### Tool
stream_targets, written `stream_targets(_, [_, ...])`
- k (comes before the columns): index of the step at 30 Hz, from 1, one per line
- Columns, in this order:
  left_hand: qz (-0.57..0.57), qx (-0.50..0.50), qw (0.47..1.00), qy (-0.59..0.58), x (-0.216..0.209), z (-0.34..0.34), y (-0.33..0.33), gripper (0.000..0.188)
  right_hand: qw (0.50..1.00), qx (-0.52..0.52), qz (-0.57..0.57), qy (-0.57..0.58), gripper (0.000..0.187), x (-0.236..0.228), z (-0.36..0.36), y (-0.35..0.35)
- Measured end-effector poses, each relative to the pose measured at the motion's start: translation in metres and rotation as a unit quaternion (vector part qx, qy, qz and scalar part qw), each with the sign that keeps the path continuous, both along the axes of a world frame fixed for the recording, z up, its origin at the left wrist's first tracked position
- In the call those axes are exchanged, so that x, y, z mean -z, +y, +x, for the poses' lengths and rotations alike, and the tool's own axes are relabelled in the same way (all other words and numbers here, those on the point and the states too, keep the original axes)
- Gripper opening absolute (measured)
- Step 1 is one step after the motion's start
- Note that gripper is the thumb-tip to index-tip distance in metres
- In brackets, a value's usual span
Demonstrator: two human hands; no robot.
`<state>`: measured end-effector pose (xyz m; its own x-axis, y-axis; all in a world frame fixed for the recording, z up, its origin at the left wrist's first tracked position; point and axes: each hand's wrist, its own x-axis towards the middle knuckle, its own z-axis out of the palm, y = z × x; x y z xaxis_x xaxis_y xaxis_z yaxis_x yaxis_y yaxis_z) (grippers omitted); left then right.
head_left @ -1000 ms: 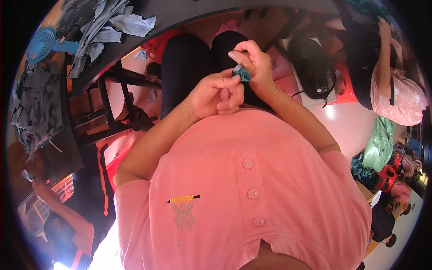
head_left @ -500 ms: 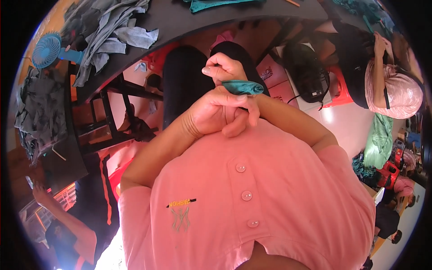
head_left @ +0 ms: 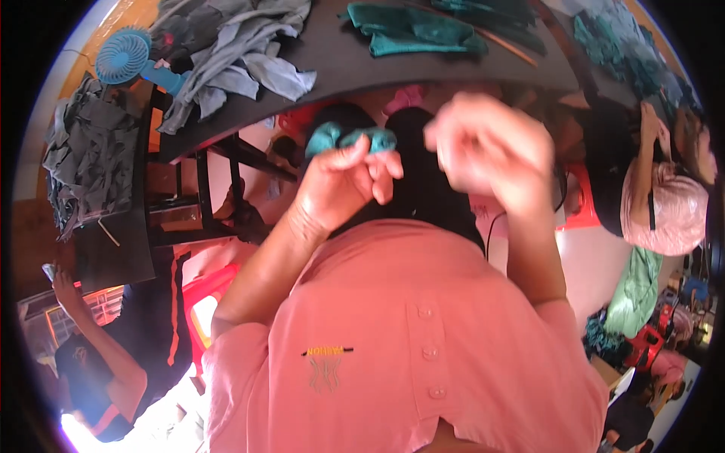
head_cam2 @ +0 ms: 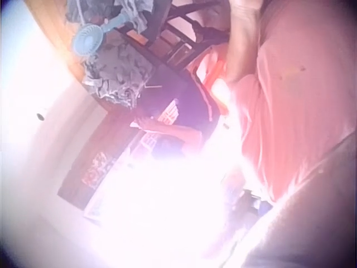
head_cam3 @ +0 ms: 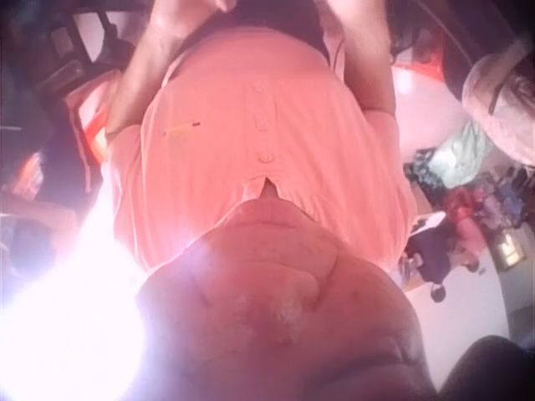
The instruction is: The recorder is folding and organizing small strips of fabric in a workshop setting.
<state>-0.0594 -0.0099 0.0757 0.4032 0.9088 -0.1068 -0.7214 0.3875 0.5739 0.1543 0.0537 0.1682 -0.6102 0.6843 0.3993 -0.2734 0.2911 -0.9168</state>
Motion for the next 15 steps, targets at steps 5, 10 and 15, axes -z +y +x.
stream_targets(5, [-0.017, 0.039, 0.998, -0.050, 0.014, 0.019, -0.006, 0.050, 0.859, -0.477, 0.170, 0.074, 0.020, -0.051, 0.000, -0.021])
stream_targets(10, [-0.027, 0.021, 0.998, -0.054, 0.007, 0.023, -0.007, 0.049, 0.984, 0.034, 0.139, -0.109, 0.006, 0.021, 0.011, 0.007])
stream_targets(15, [-0.059, 0.012, 0.998, -0.028, 0.003, 0.026, -0.010, 0.043, 0.987, 0.092, 0.101, -0.081, 0.010, 0.057, 0.003, 0.001])
